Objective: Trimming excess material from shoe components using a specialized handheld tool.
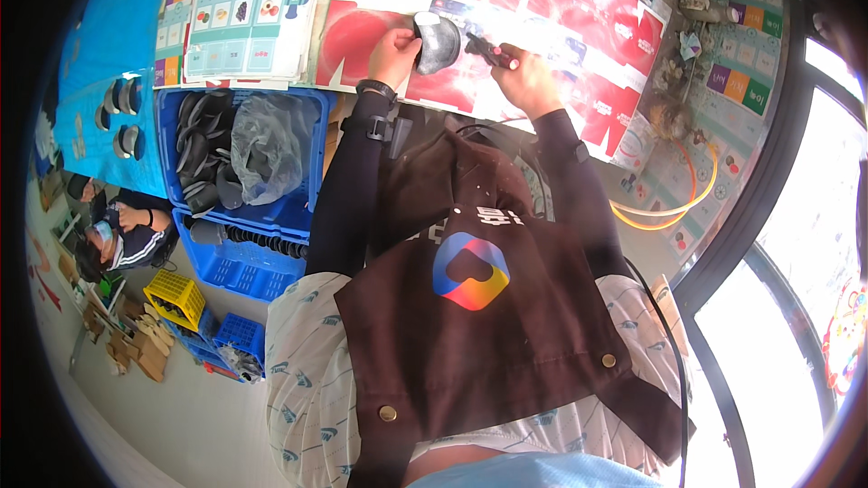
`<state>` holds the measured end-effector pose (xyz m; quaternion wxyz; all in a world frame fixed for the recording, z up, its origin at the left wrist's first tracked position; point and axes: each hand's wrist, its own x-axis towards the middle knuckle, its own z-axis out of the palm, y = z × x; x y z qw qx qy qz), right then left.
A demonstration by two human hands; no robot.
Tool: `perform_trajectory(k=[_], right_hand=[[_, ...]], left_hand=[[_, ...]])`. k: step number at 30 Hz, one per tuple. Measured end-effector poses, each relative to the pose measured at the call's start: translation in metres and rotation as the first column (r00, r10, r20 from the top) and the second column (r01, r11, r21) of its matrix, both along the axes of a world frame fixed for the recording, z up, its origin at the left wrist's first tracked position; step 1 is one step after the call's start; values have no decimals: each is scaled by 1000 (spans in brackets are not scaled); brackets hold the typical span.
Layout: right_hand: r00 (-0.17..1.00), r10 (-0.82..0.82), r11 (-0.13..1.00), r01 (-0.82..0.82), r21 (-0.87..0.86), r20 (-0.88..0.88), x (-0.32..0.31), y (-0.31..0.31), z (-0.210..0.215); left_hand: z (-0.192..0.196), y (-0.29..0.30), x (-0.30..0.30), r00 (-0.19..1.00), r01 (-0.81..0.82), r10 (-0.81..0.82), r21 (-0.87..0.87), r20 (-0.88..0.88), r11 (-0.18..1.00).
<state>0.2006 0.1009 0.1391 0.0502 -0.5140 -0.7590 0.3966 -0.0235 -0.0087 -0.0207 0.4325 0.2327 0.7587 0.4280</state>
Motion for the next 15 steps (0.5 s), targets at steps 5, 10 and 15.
perform_trajectory(k=[5,10,15], right_hand=[[976,176,975,-154,-159,131,8,-17,-16],[936,-217,796,5,-605,-278,8,-11,-11],[955,-251,835,131,-535,-157,18,3,-14]], left_hand=[[5,6,7,1000,-15,16,27,-24,1000],[20,4,4,993,-1,-1,-21,-115,1000],[37,8,14,961,49,-68,-79,-266,996]])
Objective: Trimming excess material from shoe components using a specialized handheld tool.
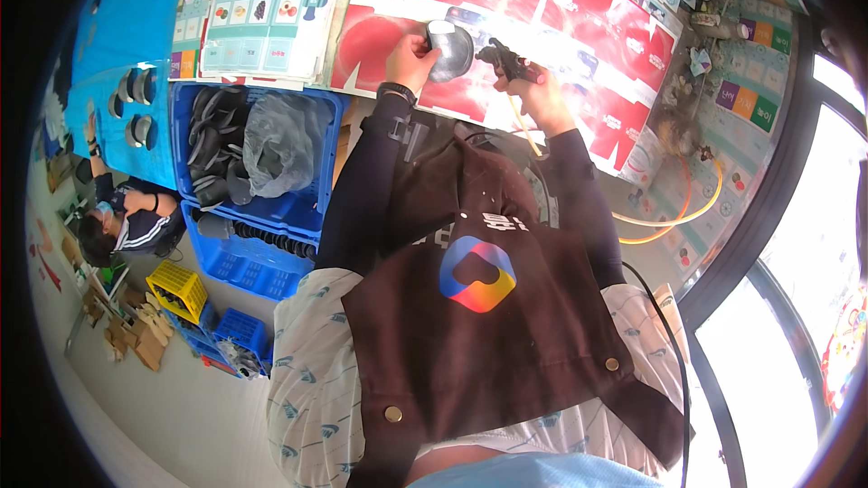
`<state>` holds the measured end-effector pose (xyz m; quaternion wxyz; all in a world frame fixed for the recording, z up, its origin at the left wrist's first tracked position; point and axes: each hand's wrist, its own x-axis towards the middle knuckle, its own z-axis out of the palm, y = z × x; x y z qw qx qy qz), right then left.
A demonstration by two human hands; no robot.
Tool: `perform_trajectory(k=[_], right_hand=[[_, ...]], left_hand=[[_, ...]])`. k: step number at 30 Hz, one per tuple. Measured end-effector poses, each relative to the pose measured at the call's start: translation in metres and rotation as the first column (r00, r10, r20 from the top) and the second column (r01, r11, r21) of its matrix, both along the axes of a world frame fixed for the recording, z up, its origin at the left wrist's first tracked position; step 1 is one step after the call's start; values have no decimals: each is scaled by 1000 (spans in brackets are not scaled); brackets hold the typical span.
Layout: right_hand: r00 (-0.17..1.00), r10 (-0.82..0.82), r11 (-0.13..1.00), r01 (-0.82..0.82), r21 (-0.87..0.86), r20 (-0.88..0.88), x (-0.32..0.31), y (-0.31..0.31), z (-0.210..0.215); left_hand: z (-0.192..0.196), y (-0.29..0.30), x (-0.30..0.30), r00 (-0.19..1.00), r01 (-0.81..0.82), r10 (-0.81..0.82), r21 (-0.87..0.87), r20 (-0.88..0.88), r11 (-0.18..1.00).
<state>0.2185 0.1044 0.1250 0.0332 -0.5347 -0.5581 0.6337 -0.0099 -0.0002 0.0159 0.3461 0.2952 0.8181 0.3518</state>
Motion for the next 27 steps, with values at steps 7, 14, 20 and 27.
perform_trajectory(k=[7,14,20,27], right_hand=[[996,71,995,-68,77,-46,-23,-9,-6],[988,146,972,-151,179,41,-49,-3,-7],[984,153,955,-171,243,89,-49,6,-18],[988,147,956,-155,250,48,-50,11,-28]], left_hand=[[-28,-4,-27,983,34,-63,-170,-171,985],[-33,-15,-37,858,-208,202,-39,473,977],[-16,-33,-58,881,-229,257,-118,397,966],[-3,-68,-72,784,-443,418,-59,460,895]])
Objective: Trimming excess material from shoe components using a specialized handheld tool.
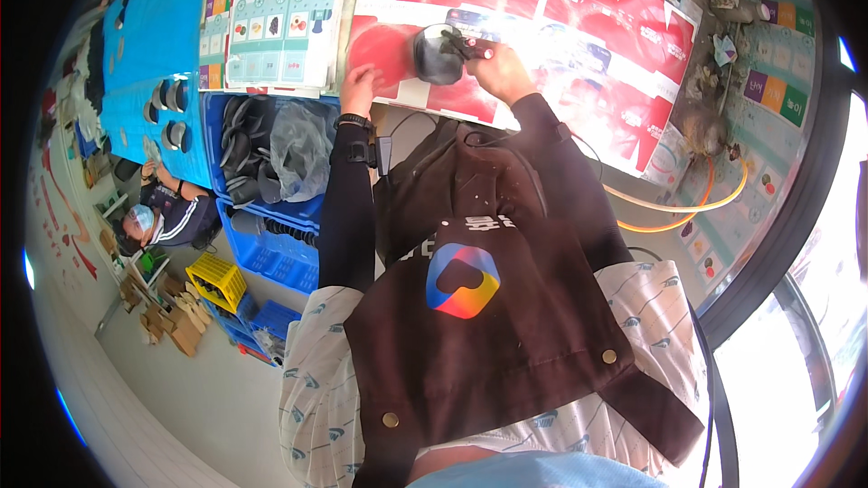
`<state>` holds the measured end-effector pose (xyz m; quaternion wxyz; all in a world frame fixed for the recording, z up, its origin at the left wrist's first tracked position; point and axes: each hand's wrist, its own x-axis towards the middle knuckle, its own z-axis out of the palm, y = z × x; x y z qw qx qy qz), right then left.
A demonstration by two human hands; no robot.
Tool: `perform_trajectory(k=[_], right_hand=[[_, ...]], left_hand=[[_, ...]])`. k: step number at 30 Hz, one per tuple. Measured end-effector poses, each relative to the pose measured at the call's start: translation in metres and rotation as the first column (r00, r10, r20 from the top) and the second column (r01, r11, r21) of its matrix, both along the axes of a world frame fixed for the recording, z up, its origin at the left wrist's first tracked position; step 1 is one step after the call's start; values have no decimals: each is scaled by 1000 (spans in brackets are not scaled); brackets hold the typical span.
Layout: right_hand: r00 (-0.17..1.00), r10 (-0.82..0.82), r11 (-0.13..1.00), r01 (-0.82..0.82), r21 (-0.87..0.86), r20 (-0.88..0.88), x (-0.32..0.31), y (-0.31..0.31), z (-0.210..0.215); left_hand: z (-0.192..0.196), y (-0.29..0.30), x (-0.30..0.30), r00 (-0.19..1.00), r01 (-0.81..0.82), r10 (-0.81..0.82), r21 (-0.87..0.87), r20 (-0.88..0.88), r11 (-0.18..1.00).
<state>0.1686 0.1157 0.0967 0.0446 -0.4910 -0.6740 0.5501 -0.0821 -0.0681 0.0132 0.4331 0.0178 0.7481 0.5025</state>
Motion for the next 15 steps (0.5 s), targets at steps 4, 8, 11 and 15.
perform_trajectory(k=[4,8,11,15], right_hand=[[990,134,985,-139,-104,-52,0,4,-5],[994,103,993,-105,-54,-34,-4,5,4],[966,248,958,-256,-127,-77,-3,4,0],[929,369,926,-369,-75,-12,2,7,6]], left_hand=[[7,-9,-3,999,-12,14,-72,31,997],[9,-15,1,997,-52,55,-58,50,997],[11,-18,4,996,-62,64,-40,66,997],[14,-20,9,995,-75,77,-26,68,997]])
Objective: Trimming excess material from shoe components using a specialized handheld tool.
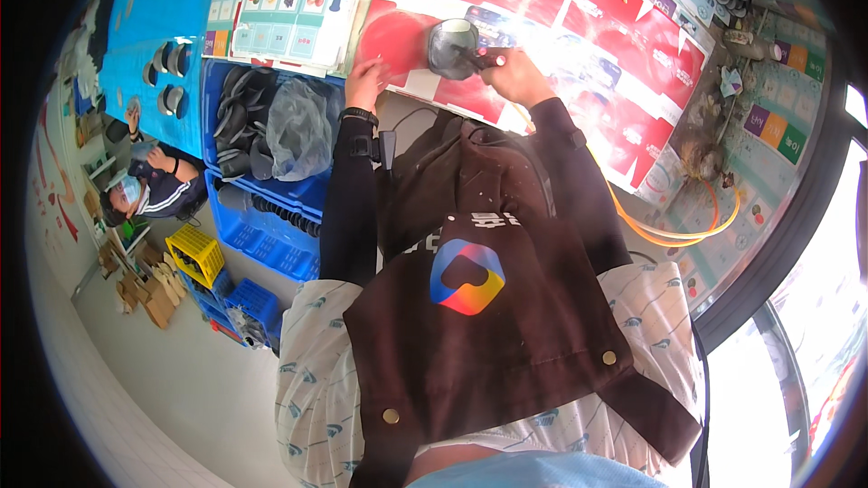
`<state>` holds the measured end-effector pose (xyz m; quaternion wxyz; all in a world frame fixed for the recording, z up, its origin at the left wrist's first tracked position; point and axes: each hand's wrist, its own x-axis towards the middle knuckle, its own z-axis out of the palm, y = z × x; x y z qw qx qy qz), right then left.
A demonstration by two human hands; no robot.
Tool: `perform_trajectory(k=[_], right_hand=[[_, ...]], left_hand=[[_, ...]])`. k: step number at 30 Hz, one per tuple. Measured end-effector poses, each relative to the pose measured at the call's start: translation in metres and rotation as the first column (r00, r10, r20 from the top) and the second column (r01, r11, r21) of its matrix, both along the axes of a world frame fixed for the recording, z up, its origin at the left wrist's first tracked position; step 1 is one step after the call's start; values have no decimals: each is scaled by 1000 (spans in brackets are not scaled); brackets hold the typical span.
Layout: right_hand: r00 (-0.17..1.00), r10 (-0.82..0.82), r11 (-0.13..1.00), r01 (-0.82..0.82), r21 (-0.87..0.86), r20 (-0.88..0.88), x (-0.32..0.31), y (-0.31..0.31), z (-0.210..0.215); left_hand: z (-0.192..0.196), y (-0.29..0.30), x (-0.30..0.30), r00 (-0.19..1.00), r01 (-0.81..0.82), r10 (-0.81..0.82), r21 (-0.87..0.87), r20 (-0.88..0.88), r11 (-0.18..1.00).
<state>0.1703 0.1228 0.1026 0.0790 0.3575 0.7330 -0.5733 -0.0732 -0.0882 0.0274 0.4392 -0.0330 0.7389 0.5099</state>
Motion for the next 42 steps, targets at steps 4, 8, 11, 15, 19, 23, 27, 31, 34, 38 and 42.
perform_trajectory(k=[4,8,11,15,19,23,27,31,34,38,42], right_hand=[[996,-79,993,81,82,-29,-3,0,6],[996,-28,998,33,61,-81,0,-7,-2],[999,10,999,-8,52,-46,14,-4,2],[991,129,985,-125,119,-28,4,-8,16],[994,-18,990,33,139,-111,65,12,10],[922,-384,904,363,225,53,154,20,3],[898,-439,890,431,151,22,203,9,-21],[815,-579,813,580,56,-42,255,0,-16],[776,-623,775,630,-51,101,250,-8,2],[779,-626,776,615,-138,-48,251,-12,6],[750,-660,745,661,-90,38,239,-3,14]], left_hand=[[-2,-5,3,1000,-25,25,-25,-19,999],[-6,-1,8,1000,10,-10,-44,-16,999],[-12,22,21,999,24,-25,-26,-40,999],[-38,3,1,989,42,-31,71,-147,997],[-28,48,18,791,379,-469,-289,-393,879],[-5,82,43,702,453,-571,-352,-425,819],[-24,41,24,620,284,-547,-488,-563,825],[-2,81,42,640,431,-603,-427,-476,795],[19,101,43,477,586,-778,-512,-408,628],[42,93,-8,825,463,-455,-59,-336,884],[58,82,-138,942,319,-330,465,-62,825]])
